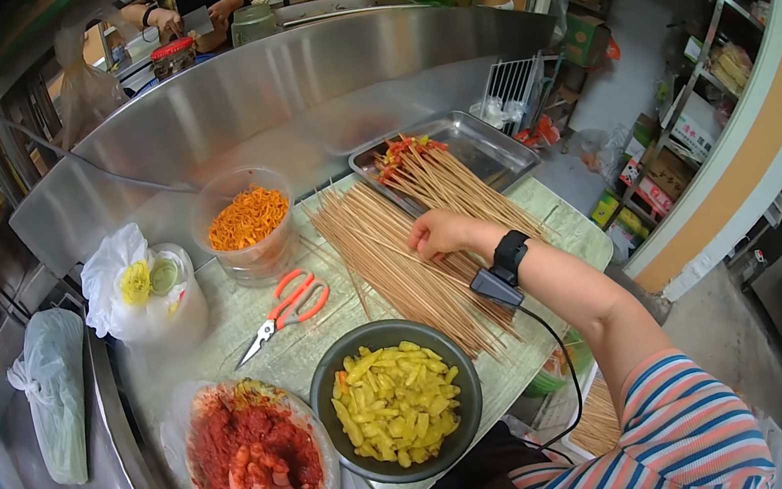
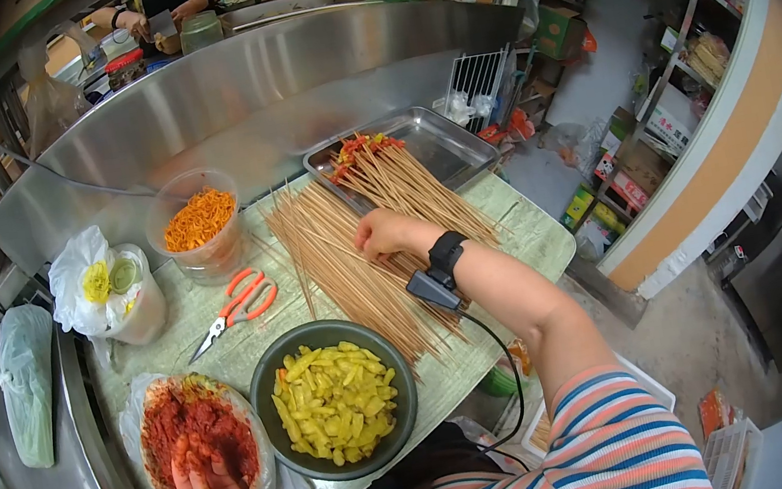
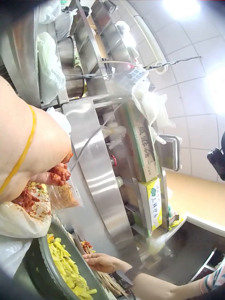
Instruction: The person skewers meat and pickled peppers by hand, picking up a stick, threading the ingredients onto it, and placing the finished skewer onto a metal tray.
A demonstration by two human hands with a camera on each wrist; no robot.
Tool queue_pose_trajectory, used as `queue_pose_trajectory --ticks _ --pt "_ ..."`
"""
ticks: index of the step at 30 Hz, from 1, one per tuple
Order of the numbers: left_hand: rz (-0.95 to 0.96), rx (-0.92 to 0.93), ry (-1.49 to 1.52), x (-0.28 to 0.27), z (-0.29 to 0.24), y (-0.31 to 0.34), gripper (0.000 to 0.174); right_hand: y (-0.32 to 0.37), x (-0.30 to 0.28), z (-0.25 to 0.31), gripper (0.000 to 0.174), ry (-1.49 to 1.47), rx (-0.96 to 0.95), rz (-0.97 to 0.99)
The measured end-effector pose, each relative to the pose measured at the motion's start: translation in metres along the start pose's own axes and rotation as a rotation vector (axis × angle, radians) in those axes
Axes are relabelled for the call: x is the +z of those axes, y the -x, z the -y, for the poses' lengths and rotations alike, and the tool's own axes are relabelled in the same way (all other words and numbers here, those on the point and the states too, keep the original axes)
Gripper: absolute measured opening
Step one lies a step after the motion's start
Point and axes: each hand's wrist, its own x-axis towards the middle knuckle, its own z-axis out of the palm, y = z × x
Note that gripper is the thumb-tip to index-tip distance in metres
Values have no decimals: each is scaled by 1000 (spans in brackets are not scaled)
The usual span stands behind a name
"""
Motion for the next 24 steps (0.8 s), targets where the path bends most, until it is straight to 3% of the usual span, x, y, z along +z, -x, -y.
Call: queue_pose_trajectory --ticks 2,4,14,17,24 --pt "-4 0 -1 1 0 0 30 4 2 1 27 85 -3 25" --pt "-8 -3 -3 1 0 0 30 8 5 3 25 505 -202 -21" --pt "-8 -6 8 0 0 0 29 33 3 6 23 527 -217 -135" --pt "0 -11 4 0 0 0 30 40 15 0 26 608 -445 -175" --pt "8 -2 7 0 0 1 30 34 26 -15 15 671 -597 -290"
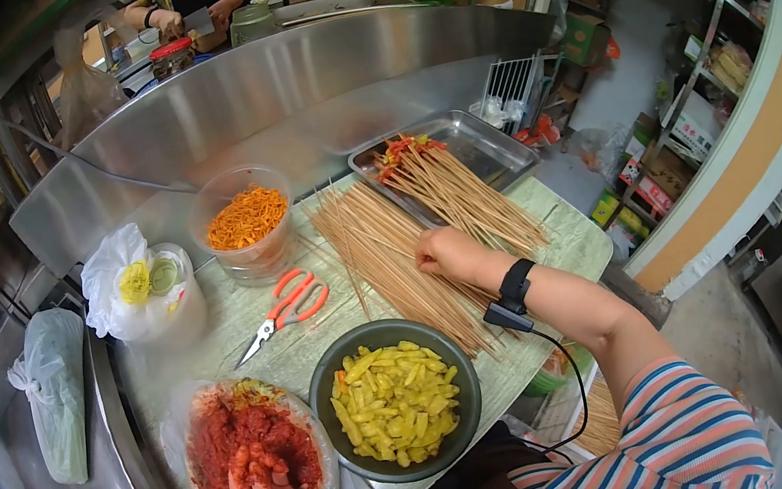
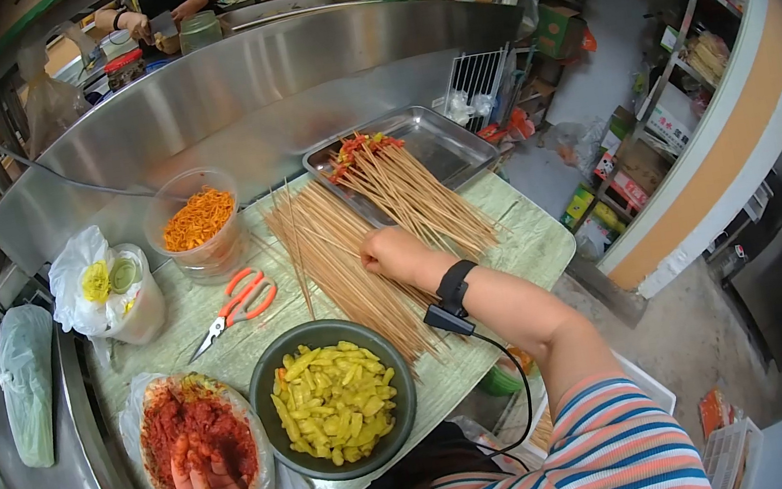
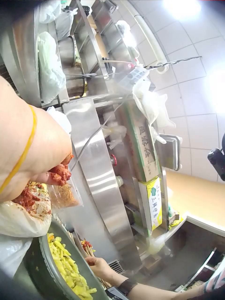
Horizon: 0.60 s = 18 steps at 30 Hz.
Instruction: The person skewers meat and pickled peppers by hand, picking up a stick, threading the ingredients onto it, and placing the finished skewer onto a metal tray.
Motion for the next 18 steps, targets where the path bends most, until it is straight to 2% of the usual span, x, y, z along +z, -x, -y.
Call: queue_pose_trajectory --ticks 3,5,11,18 --pt "-3 -2 -15 1 0 -1 30 0 -2 0 8 -53 12 -40" --pt "-10 -3 -10 1 0 -1 29 -1 -3 0 6 -239 122 -111" --pt "-12 1 -12 1 0 -1 29 -1 -4 -11 10 -552 335 -110" --pt "1 2 -6 0 0 -1 29 5 -7 -7 12 -304 316 -101"
